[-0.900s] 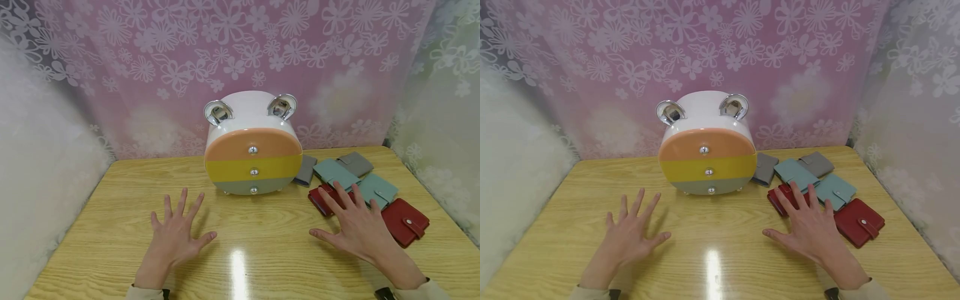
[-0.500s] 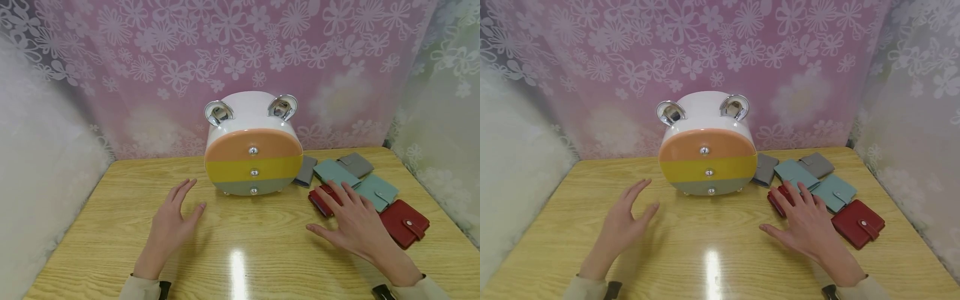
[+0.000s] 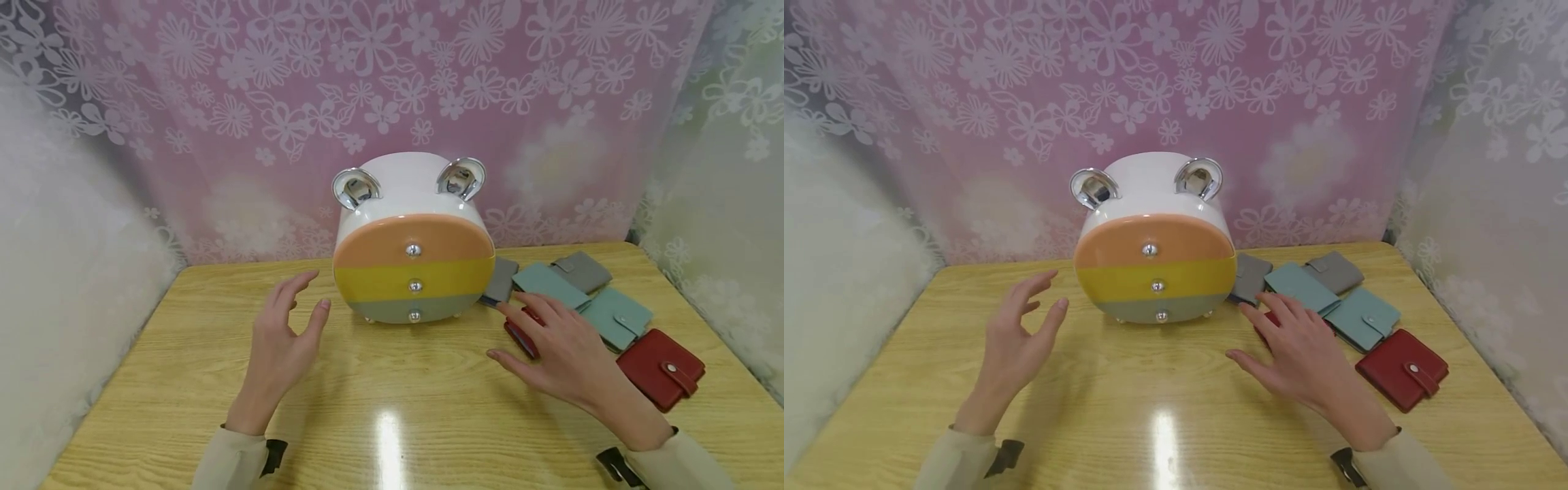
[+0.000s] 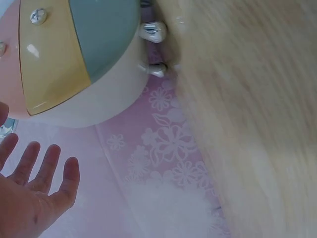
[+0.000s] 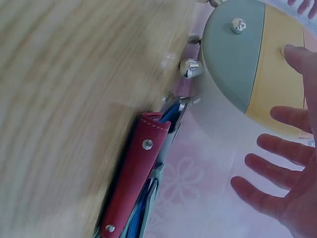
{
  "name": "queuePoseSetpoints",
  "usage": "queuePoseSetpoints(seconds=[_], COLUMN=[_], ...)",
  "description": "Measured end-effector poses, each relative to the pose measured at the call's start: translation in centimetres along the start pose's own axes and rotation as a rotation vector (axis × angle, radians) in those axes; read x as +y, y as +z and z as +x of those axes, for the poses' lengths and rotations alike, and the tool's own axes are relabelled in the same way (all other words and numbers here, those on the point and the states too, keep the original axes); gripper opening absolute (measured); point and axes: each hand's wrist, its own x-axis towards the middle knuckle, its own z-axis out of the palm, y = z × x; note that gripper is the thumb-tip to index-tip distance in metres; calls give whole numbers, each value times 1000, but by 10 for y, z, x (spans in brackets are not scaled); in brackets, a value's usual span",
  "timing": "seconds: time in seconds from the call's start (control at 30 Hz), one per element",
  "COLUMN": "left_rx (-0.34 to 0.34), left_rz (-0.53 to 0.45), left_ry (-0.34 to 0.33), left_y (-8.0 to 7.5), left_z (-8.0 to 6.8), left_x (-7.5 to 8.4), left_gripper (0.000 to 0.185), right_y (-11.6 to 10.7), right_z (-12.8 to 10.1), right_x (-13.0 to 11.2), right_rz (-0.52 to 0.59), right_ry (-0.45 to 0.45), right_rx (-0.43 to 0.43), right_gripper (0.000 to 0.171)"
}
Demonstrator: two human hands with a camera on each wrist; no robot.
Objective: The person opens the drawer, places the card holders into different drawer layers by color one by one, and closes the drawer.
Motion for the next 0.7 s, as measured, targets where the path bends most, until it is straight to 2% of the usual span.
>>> queuePoseSetpoints(seconds=[0.13, 0.3, 0.5, 0.7], left_rx=[53, 57, 77, 95], left_rz=[-52, -93, -145, -153], left_ry=[0, -26, -15, 9], left_y=[2, 4, 5, 6], left_z=[12, 29, 51, 69], left_x=[3, 9, 16, 18], left_gripper=[42, 42, 43, 42], right_y=[4, 4, 5, 6], right_z=[8, 19, 31, 42], right_x=[-1, -4, -8, -10], right_rz=[30, 37, 70, 83], right_ry=[-68, -128, -170, -196], right_rx=[76, 127, 142, 145], right_gripper=[70, 65, 62, 61])
